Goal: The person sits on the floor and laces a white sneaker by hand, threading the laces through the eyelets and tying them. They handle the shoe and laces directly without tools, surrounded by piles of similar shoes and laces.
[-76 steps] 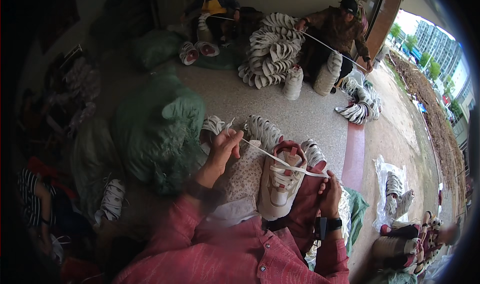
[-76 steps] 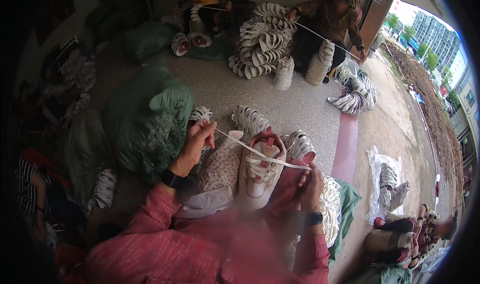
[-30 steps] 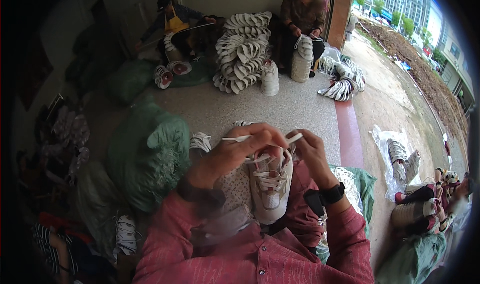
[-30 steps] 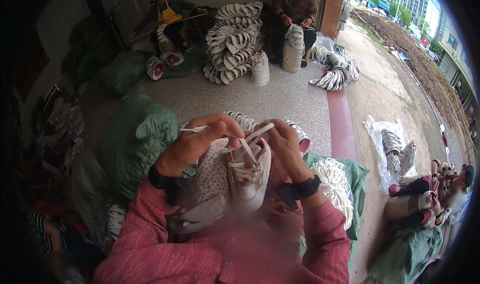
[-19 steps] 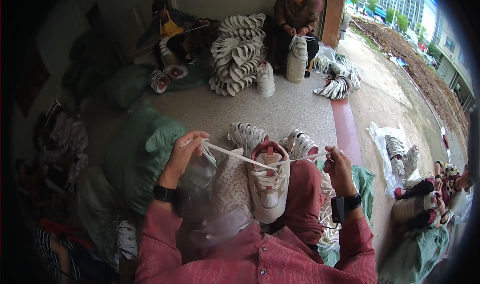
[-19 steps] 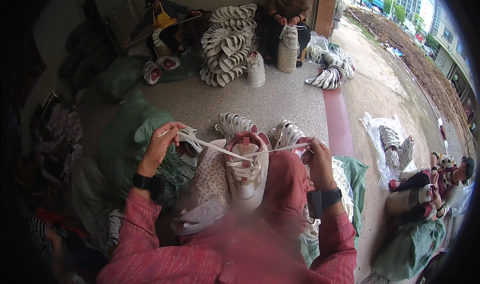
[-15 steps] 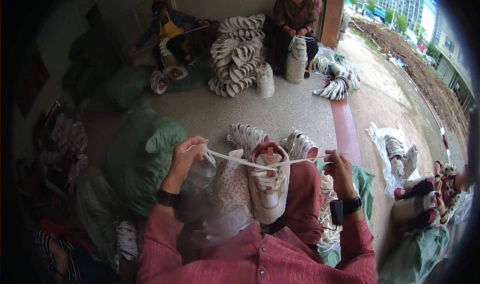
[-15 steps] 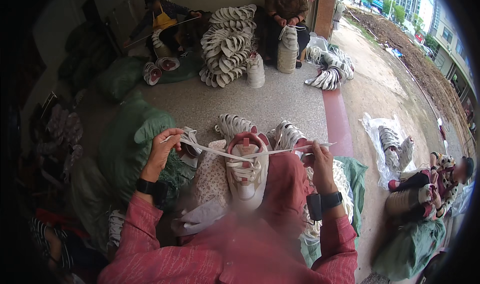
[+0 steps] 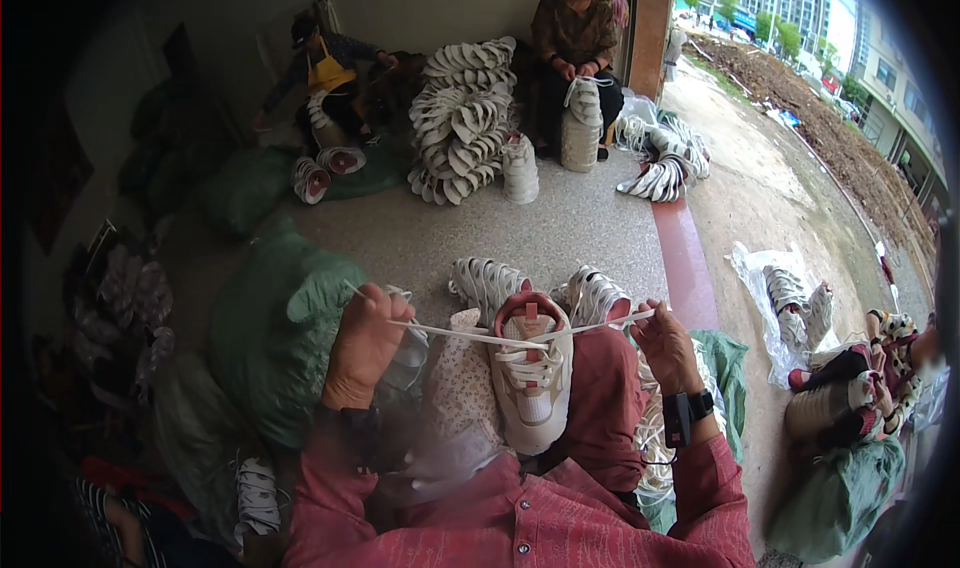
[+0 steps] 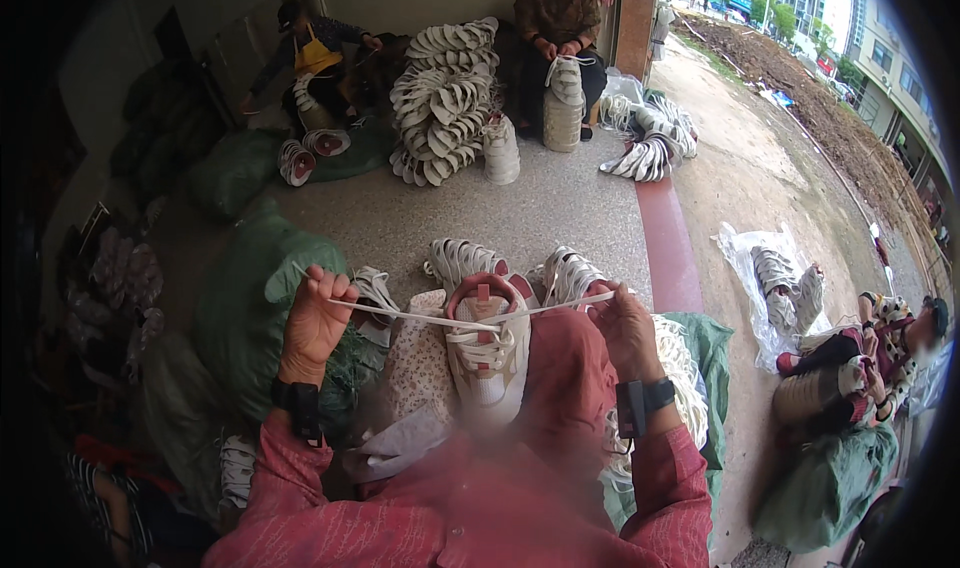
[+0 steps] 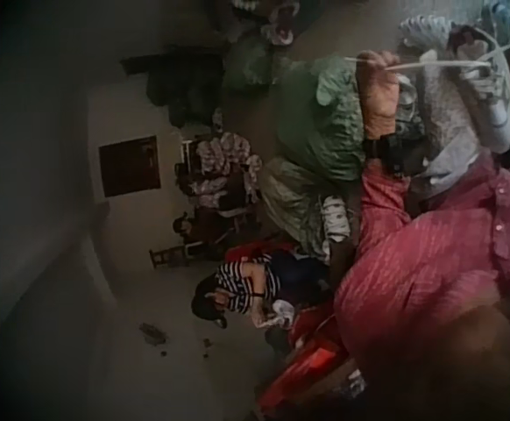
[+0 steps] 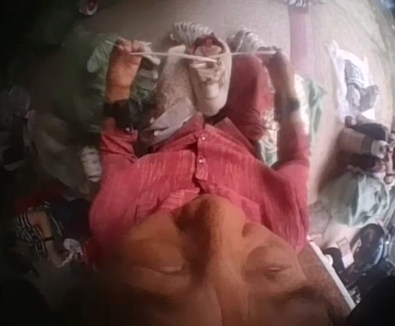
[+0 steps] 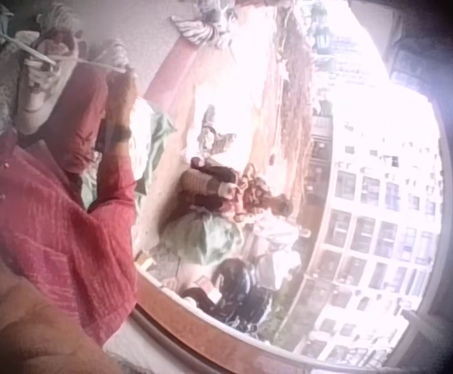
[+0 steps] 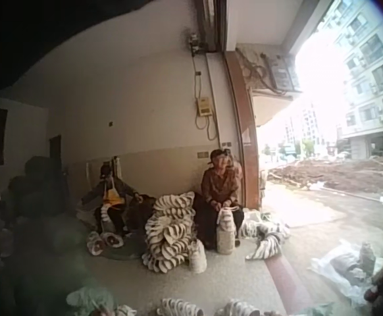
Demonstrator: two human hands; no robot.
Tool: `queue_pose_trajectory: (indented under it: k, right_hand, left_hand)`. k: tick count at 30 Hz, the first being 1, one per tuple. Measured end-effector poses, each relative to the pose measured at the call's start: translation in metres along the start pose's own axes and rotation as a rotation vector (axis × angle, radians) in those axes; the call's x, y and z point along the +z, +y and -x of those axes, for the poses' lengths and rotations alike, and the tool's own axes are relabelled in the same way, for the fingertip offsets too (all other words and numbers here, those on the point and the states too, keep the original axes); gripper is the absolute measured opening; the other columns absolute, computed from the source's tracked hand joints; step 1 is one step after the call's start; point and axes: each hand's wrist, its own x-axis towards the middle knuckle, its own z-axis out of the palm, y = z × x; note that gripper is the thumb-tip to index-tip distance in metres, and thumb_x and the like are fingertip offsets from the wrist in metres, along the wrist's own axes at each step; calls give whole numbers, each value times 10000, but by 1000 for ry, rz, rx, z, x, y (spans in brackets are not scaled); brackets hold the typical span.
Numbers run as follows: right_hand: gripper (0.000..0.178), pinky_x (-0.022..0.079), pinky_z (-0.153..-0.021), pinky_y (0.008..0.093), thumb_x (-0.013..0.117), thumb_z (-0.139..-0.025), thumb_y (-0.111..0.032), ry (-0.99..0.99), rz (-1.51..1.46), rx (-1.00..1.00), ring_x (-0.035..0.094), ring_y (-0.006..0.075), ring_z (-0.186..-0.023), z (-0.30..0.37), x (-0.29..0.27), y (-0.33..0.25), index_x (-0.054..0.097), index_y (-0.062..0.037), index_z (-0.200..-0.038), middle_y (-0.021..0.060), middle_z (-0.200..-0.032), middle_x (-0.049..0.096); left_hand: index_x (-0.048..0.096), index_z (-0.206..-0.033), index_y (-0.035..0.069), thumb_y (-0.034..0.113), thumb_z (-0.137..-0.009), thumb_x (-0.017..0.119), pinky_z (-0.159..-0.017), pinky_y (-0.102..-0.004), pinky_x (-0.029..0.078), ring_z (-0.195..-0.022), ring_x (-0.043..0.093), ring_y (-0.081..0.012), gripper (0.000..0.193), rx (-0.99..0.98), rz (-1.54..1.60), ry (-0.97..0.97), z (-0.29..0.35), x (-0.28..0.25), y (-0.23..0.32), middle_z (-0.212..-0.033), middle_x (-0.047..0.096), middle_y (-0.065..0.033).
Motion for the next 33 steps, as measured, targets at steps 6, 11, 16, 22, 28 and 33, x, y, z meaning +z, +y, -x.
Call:
queue_pose_trajectory:
  k: [6, 11, 16, 22, 28, 33]
  right_hand:
    - [228, 507, -960, 430, 493, -1015, -210, 141, -169, 69, 628, 232, -1046, -12, -17, 16, 569, -44, -1151, 72, -1040, 641]
    - [178, 520, -932, 407, 527, -1000, -183, 151, -205, 48, 630, 203, -966, -18, -35, 18, 584, -77, -1132, 26, -974, 636]
    - [156, 525, -919, 398, 545, -991, -172, 72, -287, 73, 628, 187, -929, -21, -41, 22, 592, -95, -1119, 7, -953, 635]
    - [177, 511, -931, 390, 561, -981, -175, 96, -312, 58, 625, 195, -953, -25, -48, 25, 587, -94, -1136, 23, -1001, 638]
    - [247, 474, -992, 408, 568, -982, -204, 79, -257, 34, 610, 221, -1094, -20, -33, 19, 565, -89, -1201, 64, -1165, 638]
    - [252, 471, -1001, 409, 585, -975, -202, 45, -262, -15, 612, 213, -1112, -20, -27, 10, 577, -80, -1196, 52, -1127, 654]
  left_hand:
    - [609, -1176, 77, 188, -976, 592, -716, -284, 485, -652, 500, -113, 229, -124, 59, 27, -11, -14, 2, -701, 511, 27]
    - [603, -1188, 68, 197, -966, 609, -672, -275, 491, -716, 569, -107, 258, -168, -199, 357, -2, -64, -13, -786, 586, 8]
    - [581, -1212, 33, 155, -898, 660, -728, -317, 521, -837, 639, -165, 346, -270, -824, 603, 9, -99, -38, -919, 645, -69]
    - [626, -1109, 34, 83, -796, 683, -850, -370, 495, -971, 626, -270, 322, 295, -1635, 127, -17, -11, -79, -983, 645, -113]
    - [652, -995, 30, 63, -806, 692, -831, -325, 497, -943, 621, -218, 196, 69, -1464, -306, -34, 31, -97, -974, 625, -92]
    - [650, -935, 40, 113, -794, 728, -741, -314, 505, -830, 614, -178, 177, -80, -1454, -475, -36, 32, -103, -945, 623, -76]
